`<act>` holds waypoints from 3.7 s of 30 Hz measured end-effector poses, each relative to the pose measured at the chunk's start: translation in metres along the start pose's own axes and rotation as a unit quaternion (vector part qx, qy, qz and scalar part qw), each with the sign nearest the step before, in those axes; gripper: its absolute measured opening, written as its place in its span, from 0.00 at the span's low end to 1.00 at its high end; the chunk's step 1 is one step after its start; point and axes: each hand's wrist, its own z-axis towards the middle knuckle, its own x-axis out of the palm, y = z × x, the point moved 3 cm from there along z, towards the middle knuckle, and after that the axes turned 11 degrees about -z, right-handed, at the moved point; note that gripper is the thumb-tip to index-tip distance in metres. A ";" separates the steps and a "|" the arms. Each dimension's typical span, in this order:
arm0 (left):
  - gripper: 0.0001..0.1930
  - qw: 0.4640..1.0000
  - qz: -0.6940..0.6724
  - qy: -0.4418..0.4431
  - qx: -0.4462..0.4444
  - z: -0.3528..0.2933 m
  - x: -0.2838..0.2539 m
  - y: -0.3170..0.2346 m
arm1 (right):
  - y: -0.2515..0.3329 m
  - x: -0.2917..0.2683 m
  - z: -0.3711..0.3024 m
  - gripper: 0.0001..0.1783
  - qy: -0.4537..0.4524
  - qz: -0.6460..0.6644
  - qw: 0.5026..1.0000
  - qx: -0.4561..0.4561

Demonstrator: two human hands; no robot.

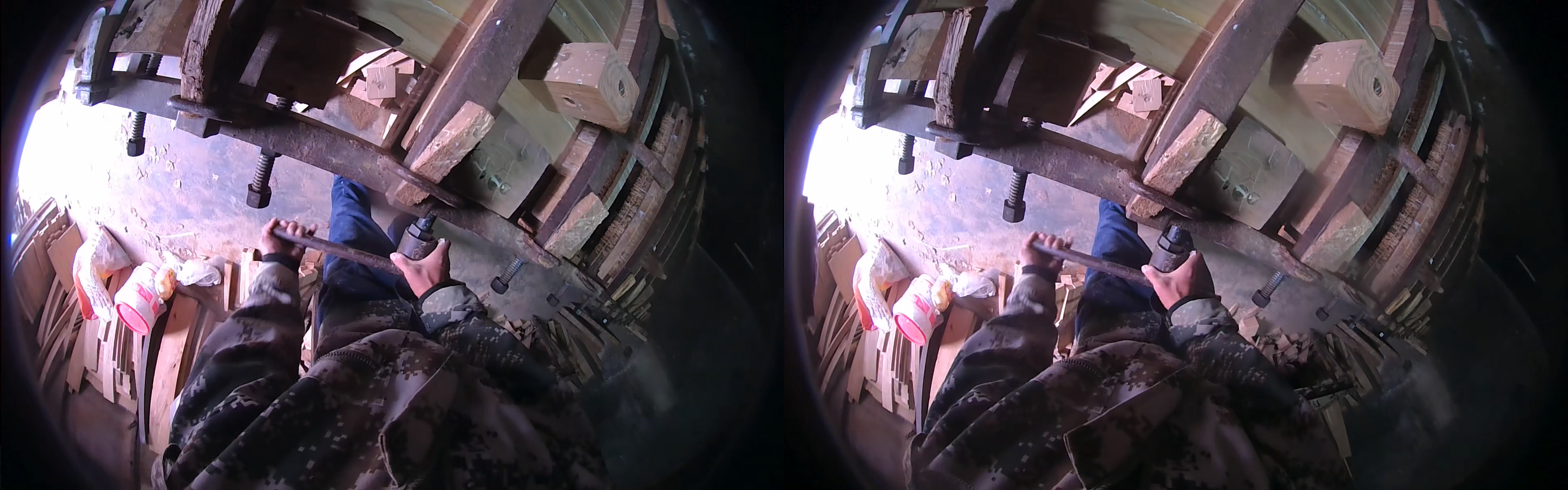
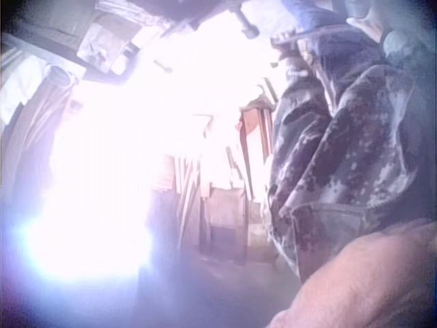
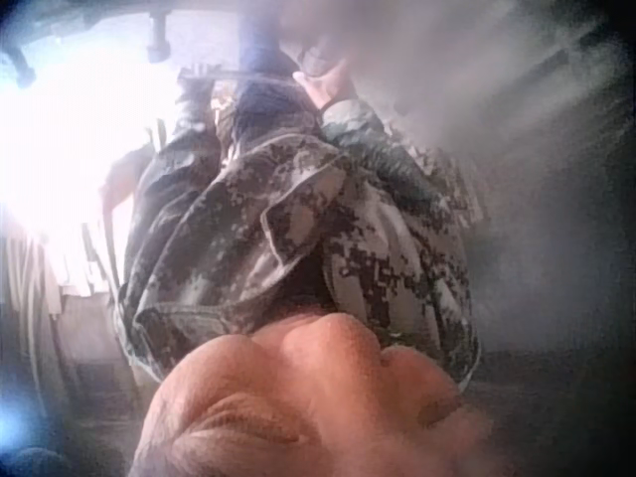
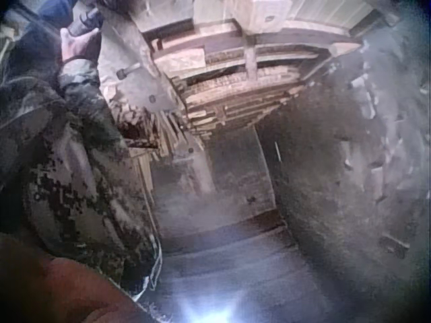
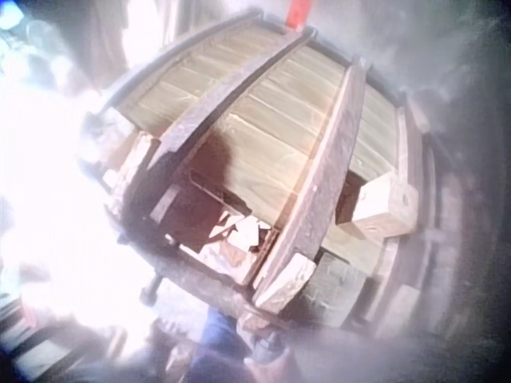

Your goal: The person uses a long metal bar to tighten threaded bolts on a wooden frame, securing stacked planks. They repeatedly rotate the bar to apply torque, then place additional wooden pieces into the frame and continue tightening.

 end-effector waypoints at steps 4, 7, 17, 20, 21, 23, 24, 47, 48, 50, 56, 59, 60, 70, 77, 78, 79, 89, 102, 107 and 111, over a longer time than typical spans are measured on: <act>0.17 0.964 0.153 0.213 0.054 -0.098 0.059 0.001 | -0.010 -0.003 0.014 0.47 0.088 0.165 0.980 -0.067; 0.16 0.959 0.158 0.230 0.044 -0.160 0.087 0.020 | -0.015 -0.009 0.024 0.41 0.127 0.185 0.971 -0.084; 0.20 0.942 0.185 0.270 0.072 -0.147 0.116 0.029 | -0.006 -0.016 0.022 0.52 0.071 0.109 0.989 -0.069; 0.21 0.946 0.267 0.097 0.158 -0.155 0.104 0.023 | 0.020 -0.037 -0.002 0.40 -0.034 -0.016 0.989 -0.144; 0.21 0.950 0.244 0.109 0.160 -0.156 0.102 0.021 | 0.035 -0.052 -0.016 0.35 -0.136 -0.071 0.959 -0.237; 0.25 0.973 0.135 0.163 0.097 -0.151 0.098 0.022 | 0.079 -0.061 -0.037 0.28 -0.170 0.032 0.886 -0.431; 0.26 0.969 0.160 0.154 0.108 -0.149 0.093 0.020 | 0.105 -0.052 -0.046 0.26 -0.087 0.078 0.868 -0.482; 0.21 0.825 0.204 0.445 0.282 -0.235 0.070 0.159 | 0.067 -0.062 -0.147 0.12 -0.012 0.078 0.561 -0.824; 0.18 0.802 0.263 0.362 0.395 -0.237 0.064 0.194 | 0.023 -0.084 -0.138 0.12 0.094 0.217 0.585 -0.776; 0.17 0.650 0.434 0.318 0.536 -0.249 0.036 0.274 | -0.064 -0.114 -0.115 0.14 0.200 0.299 0.614 -0.702; 0.20 0.798 0.373 0.401 0.253 -0.291 0.048 0.338 | -0.106 -0.169 -0.127 0.14 0.116 0.311 0.605 -0.724; 0.18 0.820 0.383 0.404 0.135 -0.294 0.049 0.333 | -0.107 -0.166 -0.128 0.11 0.106 0.124 0.707 -0.688; 0.21 0.636 0.578 0.458 0.228 -0.295 0.060 0.322 | -0.109 -0.168 -0.131 0.09 0.073 0.183 0.683 -0.703; 0.21 0.295 0.734 0.608 -0.063 -0.197 0.085 0.311 | -0.079 -0.159 -0.173 0.21 -0.307 -0.016 0.855 -0.418; 0.13 0.195 0.769 0.604 -0.080 -0.187 0.094 0.323 | -0.077 -0.151 -0.153 0.19 -0.381 -0.008 0.876 -0.294; 0.13 0.178 0.780 0.594 -0.081 -0.191 0.096 0.323 | -0.079 -0.150 -0.151 0.20 -0.377 -0.006 0.880 -0.289; 0.12 0.159 0.790 0.585 -0.088 -0.193 0.097 0.326 | -0.082 -0.149 -0.146 0.18 -0.327 0.000 0.899 -0.290; 0.14 0.115 0.762 0.637 0.016 -0.164 0.073 0.389 | -0.151 -0.140 -0.076 0.12 -0.513 0.083 0.855 -0.008; 0.16 0.088 0.759 0.606 0.223 -0.129 0.055 0.451 | -0.247 -0.083 0.034 0.29 -0.477 0.218 0.847 0.086; 0.16 0.064 0.823 0.550 0.126 -0.128 0.054 0.438 | -0.260 -0.071 0.020 0.28 -0.477 0.327 0.813 0.066; 0.15 0.018 0.907 0.420 0.040 -0.116 0.046 0.390 | -0.270 -0.047 0.008 0.23 -0.263 0.679 0.669 0.148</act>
